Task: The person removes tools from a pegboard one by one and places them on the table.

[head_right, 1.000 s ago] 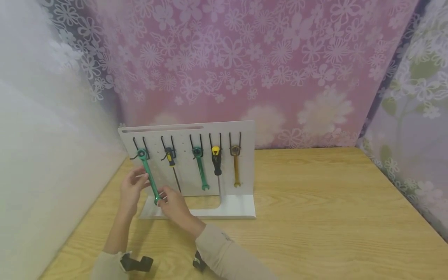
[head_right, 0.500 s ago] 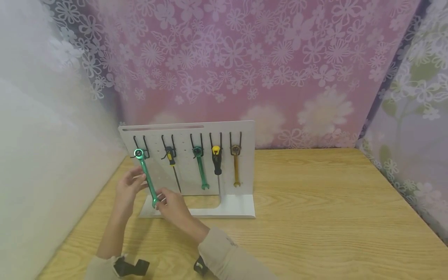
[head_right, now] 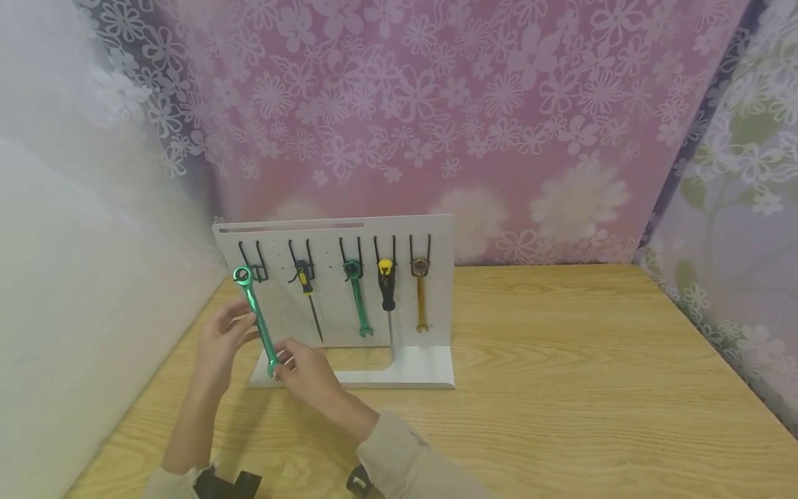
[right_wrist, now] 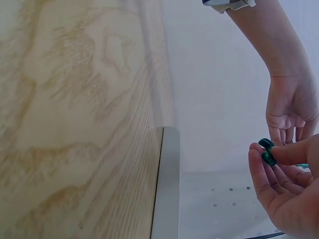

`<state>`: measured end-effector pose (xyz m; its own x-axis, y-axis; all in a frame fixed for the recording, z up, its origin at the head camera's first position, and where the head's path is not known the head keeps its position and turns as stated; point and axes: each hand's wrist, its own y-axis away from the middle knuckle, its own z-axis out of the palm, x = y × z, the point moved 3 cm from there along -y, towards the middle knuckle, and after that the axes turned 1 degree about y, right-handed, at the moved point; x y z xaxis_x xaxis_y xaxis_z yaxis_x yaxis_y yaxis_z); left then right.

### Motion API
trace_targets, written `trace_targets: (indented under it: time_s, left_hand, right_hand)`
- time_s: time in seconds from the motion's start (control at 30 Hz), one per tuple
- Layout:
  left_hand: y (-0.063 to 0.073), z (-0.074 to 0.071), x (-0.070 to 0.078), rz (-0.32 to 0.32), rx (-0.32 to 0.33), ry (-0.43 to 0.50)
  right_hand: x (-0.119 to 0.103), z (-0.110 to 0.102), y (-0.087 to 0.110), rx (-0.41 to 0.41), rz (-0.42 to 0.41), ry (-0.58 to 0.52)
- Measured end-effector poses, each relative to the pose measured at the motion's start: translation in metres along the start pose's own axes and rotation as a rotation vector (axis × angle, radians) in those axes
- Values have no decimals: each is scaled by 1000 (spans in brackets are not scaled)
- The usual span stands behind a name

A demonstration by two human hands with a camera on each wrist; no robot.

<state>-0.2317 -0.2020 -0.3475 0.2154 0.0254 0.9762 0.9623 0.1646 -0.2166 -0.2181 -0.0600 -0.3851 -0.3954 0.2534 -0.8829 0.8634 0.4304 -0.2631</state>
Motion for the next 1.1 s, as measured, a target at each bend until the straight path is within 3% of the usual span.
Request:
trace_targets:
  time_s: [0.7, 0.9, 1.1]
  left_hand:
    - [23, 3, 21, 46, 2, 33]
    - [33, 13, 31, 82, 3, 50]
    - [39, 30, 39, 137, -42, 62]
  right_hand:
    - [-14, -7, 19, -11, -57, -17]
    - [-20, -17, 31, 5, -72, -23]
    - [-22, -32, 44, 19, -87, -34]
